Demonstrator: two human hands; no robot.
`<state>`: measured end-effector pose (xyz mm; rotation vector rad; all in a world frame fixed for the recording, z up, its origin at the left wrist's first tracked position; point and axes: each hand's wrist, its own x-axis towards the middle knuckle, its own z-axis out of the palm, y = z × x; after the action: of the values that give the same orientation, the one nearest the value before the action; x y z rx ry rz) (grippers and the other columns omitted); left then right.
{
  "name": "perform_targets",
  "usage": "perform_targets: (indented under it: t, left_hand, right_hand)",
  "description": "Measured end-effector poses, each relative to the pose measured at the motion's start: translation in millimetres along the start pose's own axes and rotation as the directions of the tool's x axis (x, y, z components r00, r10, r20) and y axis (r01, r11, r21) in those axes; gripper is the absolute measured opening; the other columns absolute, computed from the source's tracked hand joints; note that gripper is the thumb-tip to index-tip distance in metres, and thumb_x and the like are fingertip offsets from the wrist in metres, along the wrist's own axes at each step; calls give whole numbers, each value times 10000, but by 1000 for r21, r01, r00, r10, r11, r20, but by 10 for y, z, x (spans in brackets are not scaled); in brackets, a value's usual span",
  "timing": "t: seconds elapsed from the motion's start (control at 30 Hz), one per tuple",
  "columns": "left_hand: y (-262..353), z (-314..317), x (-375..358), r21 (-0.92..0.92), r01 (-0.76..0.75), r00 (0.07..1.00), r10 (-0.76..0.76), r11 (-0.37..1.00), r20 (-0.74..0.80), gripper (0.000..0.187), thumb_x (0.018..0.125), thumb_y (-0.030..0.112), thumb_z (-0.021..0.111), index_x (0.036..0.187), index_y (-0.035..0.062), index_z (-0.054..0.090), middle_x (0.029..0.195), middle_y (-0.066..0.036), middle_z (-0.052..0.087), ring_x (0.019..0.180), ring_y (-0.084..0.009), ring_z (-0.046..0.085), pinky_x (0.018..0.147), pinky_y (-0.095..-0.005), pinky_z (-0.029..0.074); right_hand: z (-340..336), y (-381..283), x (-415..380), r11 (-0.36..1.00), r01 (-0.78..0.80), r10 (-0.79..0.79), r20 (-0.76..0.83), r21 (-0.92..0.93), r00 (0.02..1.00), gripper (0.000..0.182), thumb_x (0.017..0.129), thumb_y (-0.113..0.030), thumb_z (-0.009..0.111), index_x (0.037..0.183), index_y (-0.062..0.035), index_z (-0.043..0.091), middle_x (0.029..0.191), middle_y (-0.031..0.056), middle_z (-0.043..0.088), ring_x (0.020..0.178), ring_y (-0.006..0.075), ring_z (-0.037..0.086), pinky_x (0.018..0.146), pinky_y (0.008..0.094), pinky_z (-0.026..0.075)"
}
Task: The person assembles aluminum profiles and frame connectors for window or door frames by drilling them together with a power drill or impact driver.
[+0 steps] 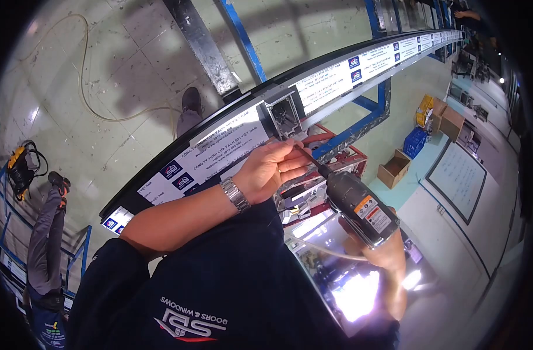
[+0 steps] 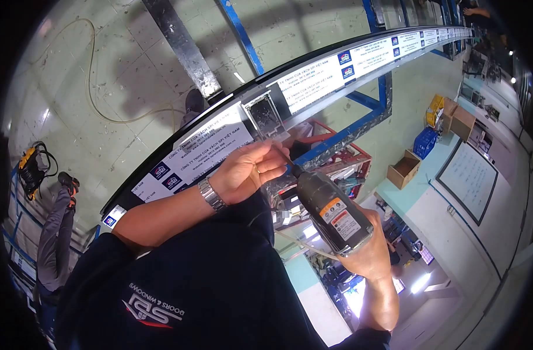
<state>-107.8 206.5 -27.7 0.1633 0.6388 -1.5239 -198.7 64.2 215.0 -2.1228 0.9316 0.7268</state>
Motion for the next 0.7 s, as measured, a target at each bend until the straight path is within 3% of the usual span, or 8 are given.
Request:
perform_targets:
  t: [0.13,0.2,0.23,0.3,0.37,0.4,0.5,0.7]
  left_hand:
    - [54,-14,-59,67,15,995,-8,998,-96,278,1077,258,559,1204,21,628,1156,-109,704,1042,-204,704,986,-373,556]
    - [181,8,-220,382,1,989,55,924,-134,272,1075,220,556,1230,4,617,1122,-106,710,1014,-202,712,971,-369,562]
    - [227,-4,-291,527,1,985,89,850,-145,271,1075,201,555,1243,-4,612,1105,-105,713,1000,-200,717,964,-367,566]
    - [190,-125,-322,714,-208,934,353,669,-58,349,1070,105,533,1393,-30,540,1243,-141,671,1176,-213,662,1029,-350,516]
    - [143,-247,-317,789,-413,817,568,454,101,417,1067,68,527,1471,-25,485,1357,-171,626,1278,-228,614,1076,-340,475]
    - [172,-241,-322,798,-386,855,504,463,122,476,1070,33,504,1533,-26,409,1508,-179,517,1385,-251,525,1131,-322,406]
    - [130,-249,-274,827,-310,890,449,469,79,478,1077,12,472,1544,-35,382,1545,-161,484,1415,-265,495,1163,-322,362]
    - [67,-276,-235,694,-401,874,477,598,93,482,1072,-36,444,1548,-42,368,1559,-154,468,1450,-277,452,1194,-331,324]
  right_hand:
    - [-36,97,77,989,-45,50,35,-143,998,461,705,-77,776,1133,60,675,963,236,712,874,348,716,865,406,537]
    - [16,205,150,954,65,-78,-35,-293,996,374,741,-72,833,1079,20,704,940,184,720,844,298,708,805,384,536]
    - [22,143,224,972,33,-41,-29,-233,999,375,742,-75,839,1076,22,700,958,176,718,866,291,704,816,382,533]
    - [36,19,369,993,-35,33,-18,-113,999,377,745,-81,850,1070,24,692,994,161,714,912,276,696,837,379,525]
    - [-7,-51,456,995,32,-28,44,-99,999,395,748,-83,818,1095,39,674,947,177,707,864,283,693,821,373,529]
    - [6,-42,451,989,93,-91,21,-114,996,403,753,-83,794,1113,46,665,907,190,703,822,291,692,802,371,534]
    - [-16,-101,555,995,100,-95,143,-28,985,457,771,-115,760,1184,47,653,842,225,712,771,349,738,758,374,560]
    - [-25,-150,587,994,68,-54,154,-91,987,381,791,-99,742,1138,34,659,865,225,711,791,371,732,748,396,560]
